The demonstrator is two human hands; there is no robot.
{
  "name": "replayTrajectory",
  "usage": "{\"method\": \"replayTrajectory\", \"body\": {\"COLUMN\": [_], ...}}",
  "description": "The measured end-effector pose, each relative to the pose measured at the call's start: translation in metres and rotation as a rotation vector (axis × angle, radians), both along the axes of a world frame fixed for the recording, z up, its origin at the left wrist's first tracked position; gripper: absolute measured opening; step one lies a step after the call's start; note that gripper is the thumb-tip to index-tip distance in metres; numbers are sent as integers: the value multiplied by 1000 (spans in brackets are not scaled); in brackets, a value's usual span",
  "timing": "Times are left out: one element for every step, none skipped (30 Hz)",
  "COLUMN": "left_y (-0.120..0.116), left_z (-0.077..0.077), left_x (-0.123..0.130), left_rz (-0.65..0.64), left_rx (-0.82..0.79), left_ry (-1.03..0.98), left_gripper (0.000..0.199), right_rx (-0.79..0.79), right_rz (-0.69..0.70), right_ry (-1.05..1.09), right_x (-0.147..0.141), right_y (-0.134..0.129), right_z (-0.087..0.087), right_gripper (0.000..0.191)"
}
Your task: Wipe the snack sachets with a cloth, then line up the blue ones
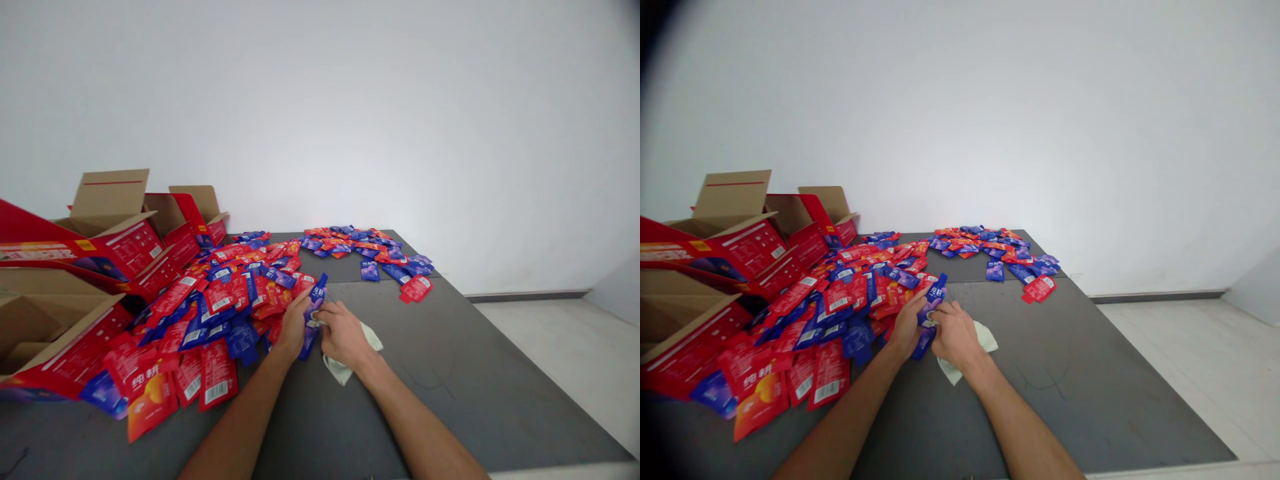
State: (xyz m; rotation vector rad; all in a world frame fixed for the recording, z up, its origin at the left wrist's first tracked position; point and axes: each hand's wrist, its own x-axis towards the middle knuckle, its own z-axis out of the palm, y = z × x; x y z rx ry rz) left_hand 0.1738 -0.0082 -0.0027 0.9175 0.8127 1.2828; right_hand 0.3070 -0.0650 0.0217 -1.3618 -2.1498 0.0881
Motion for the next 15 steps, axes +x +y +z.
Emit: {"method": "replayTrajectory", "body": {"left_y": [0, 0, 0, -1, -1, -1, -1, -1, -1, -2, -2, -3, -4, -5, -6], "left_z": [2, 4, 6, 8, 9, 10, 9, 8, 7, 6, 5, 4, 4, 3, 3], "left_x": [-1, -3, -4, -6, -8, -10, -12, -14, -15, -17, -18, -18, -18, -18, -17], "left_rz": [11, 27, 55, 95, 145, 204, 264, 320, 368, 410, 443, 464, 477, 479, 466], "left_rx": [48, 103, 168, 246, 333, 415, 484, 533, 556, 552, 530, 506, 486, 475, 481], "left_ry": [82, 176, 280, 397, 530, 677, 831, 987, 1141, 1282, 1404, 1503, 1581, 1639, 1676], "left_gripper": [43, 43, 43, 43, 44, 45, 45, 45, 45, 44, 43, 41, 39, 37, 36], "right_rx": [-18, -43, -73, -106, -137, -162, -174, -172, -157, -132, -106, -83, -68, -58, -52], "right_rz": [-58, -126, -203, -283, -363, -435, -492, -530, -548, -546, -526, -492, -448, -401, -353], "right_ry": [-31, -66, -104, -144, -183, -220, -253, -279, -295, -301, -298, -290, -280, -268, -257], "right_x": [4, 10, 15, 21, 26, 30, 33, 34, 33, 30, 26, 22, 16, 11, 7], "right_y": [1, 3, 4, 5, 6, 6, 6, 5, 5, 4, 3, 2, 1, 1, 1], "right_z": [-1, -2, -3, -4, -4, -5, -5, -5, -5, -4, -4, -3, -2, -2, -1], "right_gripper": [40, 38, 36, 35, 32, 29, 25, 22, 21, 22, 24, 26, 28, 30, 32]}}
